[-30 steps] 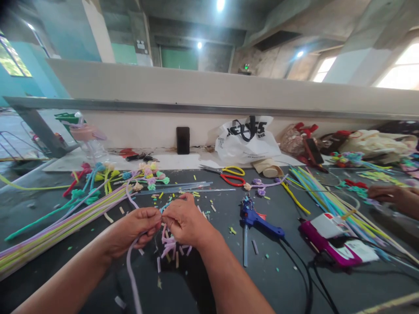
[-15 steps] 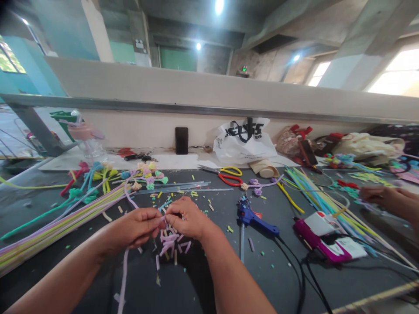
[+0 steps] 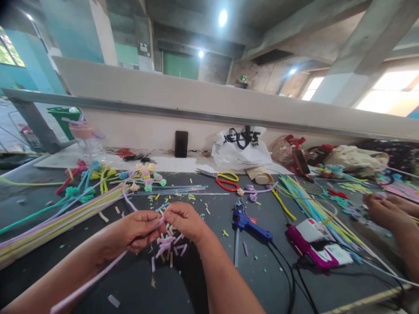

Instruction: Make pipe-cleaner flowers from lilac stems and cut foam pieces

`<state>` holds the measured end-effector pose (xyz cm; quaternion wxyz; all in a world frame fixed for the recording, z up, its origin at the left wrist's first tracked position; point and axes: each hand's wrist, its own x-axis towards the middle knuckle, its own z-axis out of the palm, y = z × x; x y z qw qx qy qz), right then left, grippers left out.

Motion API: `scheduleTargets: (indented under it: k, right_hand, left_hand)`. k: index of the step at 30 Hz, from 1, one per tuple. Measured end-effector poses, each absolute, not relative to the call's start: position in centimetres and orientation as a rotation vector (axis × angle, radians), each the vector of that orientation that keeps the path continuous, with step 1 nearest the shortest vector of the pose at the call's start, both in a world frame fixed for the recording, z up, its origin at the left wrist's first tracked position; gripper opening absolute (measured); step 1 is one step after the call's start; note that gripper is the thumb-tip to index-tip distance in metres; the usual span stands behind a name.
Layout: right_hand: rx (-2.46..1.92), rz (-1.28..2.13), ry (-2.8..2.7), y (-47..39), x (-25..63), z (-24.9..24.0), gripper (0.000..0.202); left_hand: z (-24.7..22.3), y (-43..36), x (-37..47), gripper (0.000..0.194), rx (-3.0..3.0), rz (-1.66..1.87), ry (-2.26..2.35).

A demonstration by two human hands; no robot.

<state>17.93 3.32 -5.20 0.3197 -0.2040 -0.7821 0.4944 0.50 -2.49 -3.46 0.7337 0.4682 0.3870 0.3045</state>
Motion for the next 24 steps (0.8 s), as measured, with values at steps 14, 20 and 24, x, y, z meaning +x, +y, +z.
scheduleTargets:
  k: [14, 20, 24]
  right_hand:
    - [-0.53, 1.426, -2.082, 3.3, 18.8, -4.2, 0.024]
    - [-0.546, 1.268, -2.15, 3.4, 18.8, -3.7, 0.02]
    - [-0.667, 1.103, -2.118, 3.1, 18.1, -4.1, 0.018]
  left_hand:
    - [-3.4, -2.7, 0.4, 0.032, 1.158, 0.669, 0.878]
    - [-3.3, -2.8, 0.9, 0.028, 1.366, 0.719, 1.092]
    - [-2.9, -2.8, 1.2, 0.027, 1.653, 0.791, 1.284]
